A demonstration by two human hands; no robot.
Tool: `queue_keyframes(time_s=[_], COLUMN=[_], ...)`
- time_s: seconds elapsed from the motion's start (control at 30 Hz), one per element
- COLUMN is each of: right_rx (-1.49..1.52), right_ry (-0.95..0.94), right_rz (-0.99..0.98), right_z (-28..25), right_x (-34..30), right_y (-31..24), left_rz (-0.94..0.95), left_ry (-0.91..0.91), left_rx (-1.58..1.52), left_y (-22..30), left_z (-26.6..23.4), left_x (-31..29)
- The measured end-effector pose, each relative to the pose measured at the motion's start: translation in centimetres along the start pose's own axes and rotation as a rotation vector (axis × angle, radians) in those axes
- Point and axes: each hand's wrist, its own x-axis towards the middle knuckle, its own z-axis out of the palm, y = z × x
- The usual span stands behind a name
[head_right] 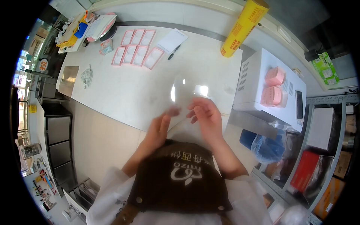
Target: The person folds several small pink paper boxes by hand, tucking the tabs into the slots, and places them on top of a microwave.
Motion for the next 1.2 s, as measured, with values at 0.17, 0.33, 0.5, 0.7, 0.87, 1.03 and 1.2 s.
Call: queue_keyframes(time_s=[0.17,0.33,0.5,0.7,0.87,1.03,1.2], right_rx=[-0.003,-0.172,-0.19,-0.27,-0.548,-0.642,-0.8], right_ry=[-0.037,-0.172,-0.293,-0.257,-0.239,-0.243,-0.327], right_rz=[0.013,0.079,0.062,0.026,-0.008,-0.02,-0.206], right_z=[-0.4,-0.6,1.5,3.4,4.2,5.0,4.4], right_x=[-0.2,-0.8,-1.5,-1.4,-1.6,-1.4,-0.4], right_y=[-0.4,-1.7,-1.3,-0.4,-1.4,-3.0,-3.4], left_rz=[-0.155,0.126,0.256,0.231,0.557,0.562,0.528], left_ry=[-0.039,0.21,0.122,0.083,0.469,0.139,-0.099], left_rx=[-0.134,-0.075,-0.01,-0.039,0.299,0.847,0.527], left_y=[0.9,2.8,3.6,2.5,0.8,4.1,3.3], left_z=[0.7,-0.2,-3.3,-5.7,-7.3,-9.1,-9.1], left_x=[-1.1,-0.3,1.6,1.4,1.4,2.1,3.6])
